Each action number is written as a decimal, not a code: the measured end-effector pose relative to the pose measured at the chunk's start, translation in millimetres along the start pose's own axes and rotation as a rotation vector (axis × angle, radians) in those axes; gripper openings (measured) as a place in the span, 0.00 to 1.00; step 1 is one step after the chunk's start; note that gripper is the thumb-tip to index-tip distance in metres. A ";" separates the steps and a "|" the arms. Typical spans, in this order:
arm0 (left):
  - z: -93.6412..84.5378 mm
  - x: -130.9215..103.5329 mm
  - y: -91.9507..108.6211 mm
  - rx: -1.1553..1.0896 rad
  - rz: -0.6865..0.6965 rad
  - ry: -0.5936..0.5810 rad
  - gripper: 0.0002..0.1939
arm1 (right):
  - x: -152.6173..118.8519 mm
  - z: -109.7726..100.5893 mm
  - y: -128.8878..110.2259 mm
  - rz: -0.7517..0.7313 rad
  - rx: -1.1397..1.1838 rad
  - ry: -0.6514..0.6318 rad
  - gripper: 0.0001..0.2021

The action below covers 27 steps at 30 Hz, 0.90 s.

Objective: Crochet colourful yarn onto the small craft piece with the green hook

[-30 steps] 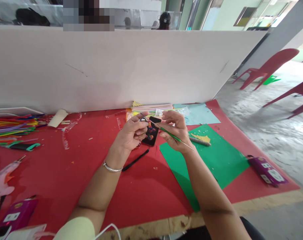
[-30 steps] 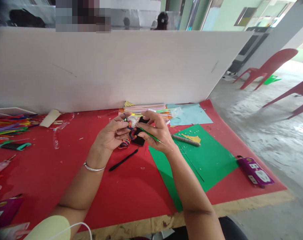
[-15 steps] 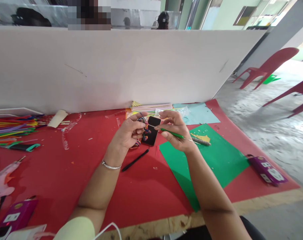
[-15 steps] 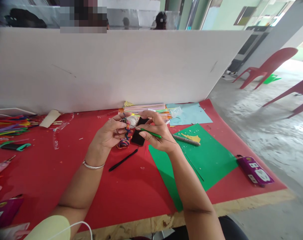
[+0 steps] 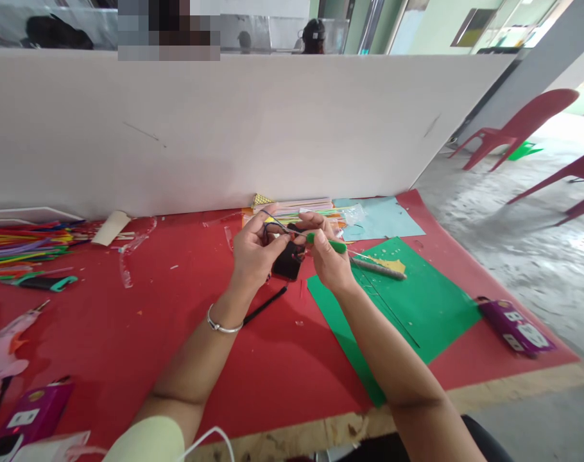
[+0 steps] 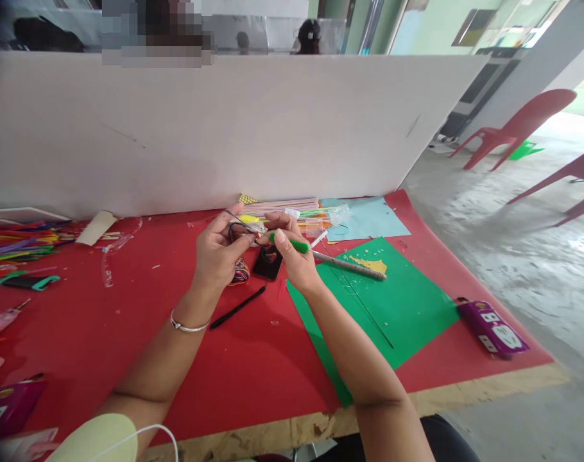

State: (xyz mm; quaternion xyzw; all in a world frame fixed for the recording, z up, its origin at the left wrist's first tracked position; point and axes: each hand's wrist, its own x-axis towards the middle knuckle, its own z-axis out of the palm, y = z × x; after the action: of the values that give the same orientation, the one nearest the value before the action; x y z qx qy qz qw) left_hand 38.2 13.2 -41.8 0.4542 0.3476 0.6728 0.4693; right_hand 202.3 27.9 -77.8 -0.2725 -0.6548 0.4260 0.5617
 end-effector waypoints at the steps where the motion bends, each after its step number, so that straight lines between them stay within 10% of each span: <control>1: 0.1 0.2 -1.9 0.015 0.021 0.014 0.34 | 0.2 -0.2 -0.9 -0.016 0.013 0.036 0.25; 11: 6.4 -9.7 -2.1 0.183 0.124 0.119 0.35 | -4.1 15.3 -13.5 -0.239 -0.198 0.241 0.18; 20: -0.5 -2.7 23.1 -0.232 -0.426 -0.139 0.39 | -9.8 11.9 -5.3 -0.359 -0.278 0.237 0.22; 27: 1.2 -3.9 1.7 0.054 -0.044 0.013 0.39 | -0.8 7.4 -17.7 -0.293 -0.289 0.178 0.17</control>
State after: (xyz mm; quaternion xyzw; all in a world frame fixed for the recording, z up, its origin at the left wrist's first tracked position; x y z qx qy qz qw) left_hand 39.4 9.0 -41.0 0.4546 0.3783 0.6556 0.4694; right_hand 197.5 16.7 -62.9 -0.2886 -0.6895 0.2157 0.6283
